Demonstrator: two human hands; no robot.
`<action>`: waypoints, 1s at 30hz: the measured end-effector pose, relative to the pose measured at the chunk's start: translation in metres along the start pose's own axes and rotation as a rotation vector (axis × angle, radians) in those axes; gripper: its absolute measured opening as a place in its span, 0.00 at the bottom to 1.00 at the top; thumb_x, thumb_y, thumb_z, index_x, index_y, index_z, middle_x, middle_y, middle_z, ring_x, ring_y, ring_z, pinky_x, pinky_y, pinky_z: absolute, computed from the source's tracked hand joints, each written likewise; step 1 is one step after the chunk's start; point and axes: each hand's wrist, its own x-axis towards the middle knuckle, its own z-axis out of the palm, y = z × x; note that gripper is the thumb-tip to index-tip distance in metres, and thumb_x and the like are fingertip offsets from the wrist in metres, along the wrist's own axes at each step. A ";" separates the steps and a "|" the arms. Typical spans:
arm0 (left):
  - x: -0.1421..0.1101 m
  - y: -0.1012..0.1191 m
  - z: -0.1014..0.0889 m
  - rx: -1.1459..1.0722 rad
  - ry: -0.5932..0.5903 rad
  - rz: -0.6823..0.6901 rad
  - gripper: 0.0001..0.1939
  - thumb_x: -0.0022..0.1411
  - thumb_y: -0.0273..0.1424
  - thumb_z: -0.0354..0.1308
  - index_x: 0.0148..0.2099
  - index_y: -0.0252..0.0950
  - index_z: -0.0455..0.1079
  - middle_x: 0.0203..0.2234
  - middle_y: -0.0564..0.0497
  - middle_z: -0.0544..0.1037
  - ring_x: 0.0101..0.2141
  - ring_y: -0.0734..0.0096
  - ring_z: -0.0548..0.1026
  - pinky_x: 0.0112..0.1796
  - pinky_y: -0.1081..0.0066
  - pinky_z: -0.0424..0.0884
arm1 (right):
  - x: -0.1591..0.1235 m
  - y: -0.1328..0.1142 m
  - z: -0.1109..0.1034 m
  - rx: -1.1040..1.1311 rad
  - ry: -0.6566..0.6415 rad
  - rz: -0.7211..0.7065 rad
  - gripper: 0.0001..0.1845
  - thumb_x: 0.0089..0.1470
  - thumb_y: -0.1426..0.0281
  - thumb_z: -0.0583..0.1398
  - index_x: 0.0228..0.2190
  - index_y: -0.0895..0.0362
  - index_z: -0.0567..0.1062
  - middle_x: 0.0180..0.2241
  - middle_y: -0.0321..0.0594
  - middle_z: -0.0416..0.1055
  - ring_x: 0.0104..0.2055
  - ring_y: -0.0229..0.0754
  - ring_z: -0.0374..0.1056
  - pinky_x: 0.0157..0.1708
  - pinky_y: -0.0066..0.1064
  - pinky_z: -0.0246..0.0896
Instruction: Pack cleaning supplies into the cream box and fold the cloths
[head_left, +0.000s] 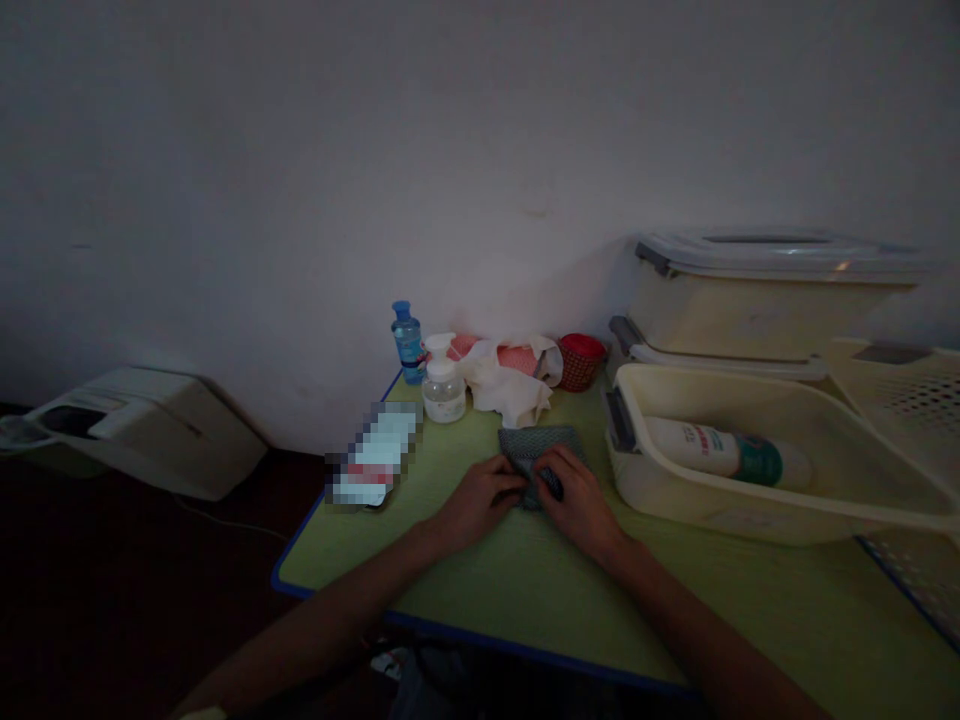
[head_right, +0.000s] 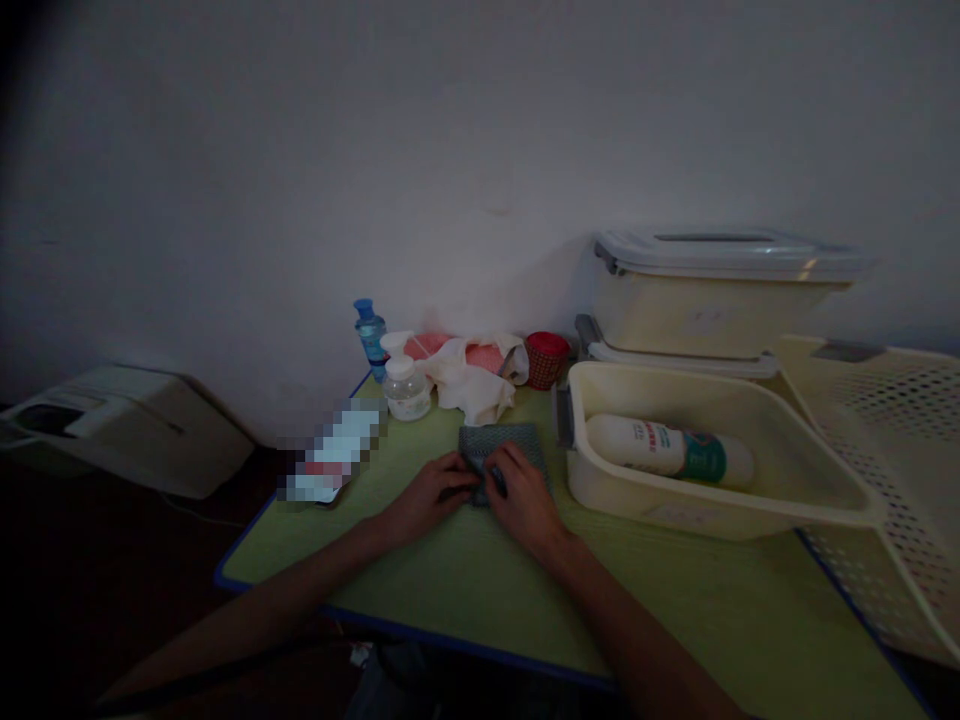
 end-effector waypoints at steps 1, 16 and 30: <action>0.000 0.000 0.000 0.023 -0.004 0.006 0.11 0.57 0.22 0.53 0.40 0.34 0.73 0.32 0.48 0.69 0.35 0.70 0.68 0.38 0.71 0.65 | 0.000 0.000 0.000 0.004 0.019 -0.006 0.07 0.49 0.79 0.51 0.27 0.56 0.65 0.30 0.39 0.64 0.33 0.40 0.63 0.35 0.31 0.61; -0.003 0.003 0.000 0.234 0.006 0.005 0.07 0.58 0.28 0.55 0.38 0.34 0.74 0.33 0.47 0.69 0.37 0.65 0.66 0.38 0.68 0.64 | -0.003 -0.004 -0.004 -0.094 -0.118 -0.037 0.10 0.47 0.80 0.50 0.32 0.57 0.65 0.33 0.43 0.65 0.34 0.41 0.64 0.35 0.31 0.61; -0.002 -0.001 0.001 -0.036 0.136 -0.138 0.03 0.49 0.23 0.62 0.28 0.35 0.75 0.29 0.51 0.69 0.32 0.71 0.69 0.35 0.72 0.66 | -0.007 -0.004 -0.009 -0.167 -0.347 -0.094 0.11 0.50 0.77 0.53 0.38 0.58 0.67 0.35 0.44 0.69 0.37 0.41 0.65 0.37 0.31 0.60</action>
